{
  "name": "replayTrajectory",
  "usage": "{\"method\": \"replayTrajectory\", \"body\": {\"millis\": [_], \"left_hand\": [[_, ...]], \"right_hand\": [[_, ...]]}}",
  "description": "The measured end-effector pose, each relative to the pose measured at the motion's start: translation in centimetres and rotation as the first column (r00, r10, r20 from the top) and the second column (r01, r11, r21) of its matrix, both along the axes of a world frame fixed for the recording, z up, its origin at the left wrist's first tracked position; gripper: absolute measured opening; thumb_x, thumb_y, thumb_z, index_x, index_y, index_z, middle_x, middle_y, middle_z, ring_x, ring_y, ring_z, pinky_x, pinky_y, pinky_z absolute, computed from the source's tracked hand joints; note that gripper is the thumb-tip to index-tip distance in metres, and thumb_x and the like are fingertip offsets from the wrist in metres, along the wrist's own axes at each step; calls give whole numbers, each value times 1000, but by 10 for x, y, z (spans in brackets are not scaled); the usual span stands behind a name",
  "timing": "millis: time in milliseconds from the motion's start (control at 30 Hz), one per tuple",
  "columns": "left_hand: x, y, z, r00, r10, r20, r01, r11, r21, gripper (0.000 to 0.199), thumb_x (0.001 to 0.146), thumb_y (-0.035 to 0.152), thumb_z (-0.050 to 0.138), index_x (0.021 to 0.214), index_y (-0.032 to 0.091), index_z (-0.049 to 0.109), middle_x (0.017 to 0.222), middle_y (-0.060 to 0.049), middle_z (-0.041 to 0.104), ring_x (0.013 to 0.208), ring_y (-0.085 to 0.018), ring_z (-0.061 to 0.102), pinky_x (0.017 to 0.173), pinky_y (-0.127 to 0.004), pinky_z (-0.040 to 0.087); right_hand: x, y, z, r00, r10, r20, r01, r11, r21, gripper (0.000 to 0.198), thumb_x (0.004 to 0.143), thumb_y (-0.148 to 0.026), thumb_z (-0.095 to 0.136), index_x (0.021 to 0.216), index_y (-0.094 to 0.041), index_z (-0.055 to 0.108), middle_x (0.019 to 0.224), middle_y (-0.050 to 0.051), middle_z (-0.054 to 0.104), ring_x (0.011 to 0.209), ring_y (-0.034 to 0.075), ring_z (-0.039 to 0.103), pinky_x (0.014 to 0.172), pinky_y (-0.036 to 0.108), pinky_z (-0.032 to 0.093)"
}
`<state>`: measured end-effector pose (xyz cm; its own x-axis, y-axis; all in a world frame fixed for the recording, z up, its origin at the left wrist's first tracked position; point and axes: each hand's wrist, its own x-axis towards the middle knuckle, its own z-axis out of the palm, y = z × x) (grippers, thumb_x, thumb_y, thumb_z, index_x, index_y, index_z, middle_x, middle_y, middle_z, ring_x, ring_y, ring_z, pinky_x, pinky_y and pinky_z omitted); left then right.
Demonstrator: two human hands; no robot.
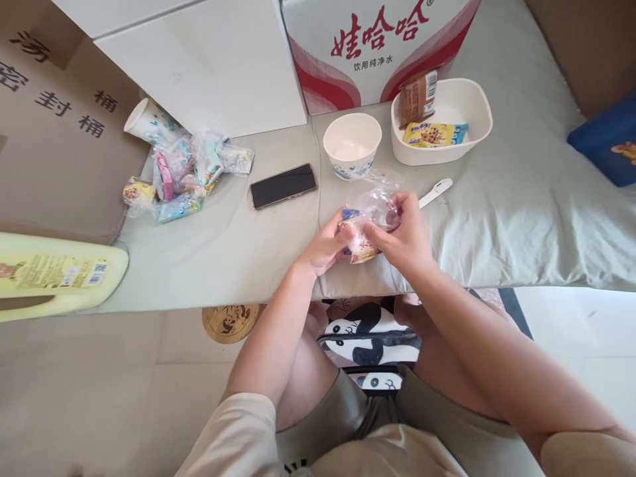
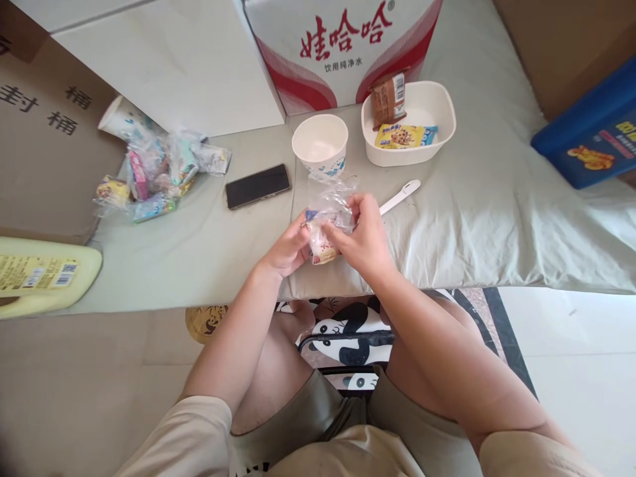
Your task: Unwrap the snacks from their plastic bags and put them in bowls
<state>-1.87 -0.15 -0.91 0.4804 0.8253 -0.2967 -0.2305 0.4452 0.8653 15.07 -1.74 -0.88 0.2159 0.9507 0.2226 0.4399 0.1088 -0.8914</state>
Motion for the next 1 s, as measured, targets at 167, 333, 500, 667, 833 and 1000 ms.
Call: {"method": "replayTrajectory", "body": {"millis": [167,333,500,667,833,1000], "left_hand": [[2,-1,3,998,-10,-57,13,998,56,60,59,34,93,111,24,66,103,-2,71,98,-21,68,91,-34,54],[6,-2,8,999,9,-39,-11,999,-50,67,65,31,90,124,34,58,100,2,69,80,-15,67,71,-28,56],[6,2,14,978,200,51,-195,976,-98,53,71,30,85,116,31,58,91,5,66,59,-6,55,59,-20,51],[3,7,16,934,337,116,-321,937,-136,33,78,37,75,102,25,55,88,3,65,59,-7,55,61,-22,53],[-2,9,11,925,380,11,-380,925,-9,47,66,21,80,99,28,47,94,4,64,79,-12,64,68,-24,55],[-11,8,7,911,406,-67,-391,905,170,59,59,21,82,103,30,43,103,3,62,93,-16,65,78,-30,56]], "right_hand": [[6,2,-6,968,203,-149,-204,979,8,56,76,-32,71,129,-22,58,117,10,70,103,26,69,86,42,58],[10,0,3,956,293,-4,-291,951,104,21,81,-22,58,96,-24,73,101,4,78,96,24,73,89,42,57],[12,-2,5,882,401,248,-452,870,199,31,91,-28,53,114,-25,73,124,7,75,128,29,62,106,50,49],[3,-7,4,782,310,541,-423,901,95,39,95,-24,50,128,-27,70,142,7,66,139,36,51,101,55,45],[24,4,4,799,313,514,-431,893,127,50,87,-10,44,126,-27,70,134,6,70,129,29,60,103,51,48],[82,20,-11,808,4,589,-21,1000,23,48,80,-14,51,122,-25,71,143,11,64,139,40,49,109,67,37]]}}
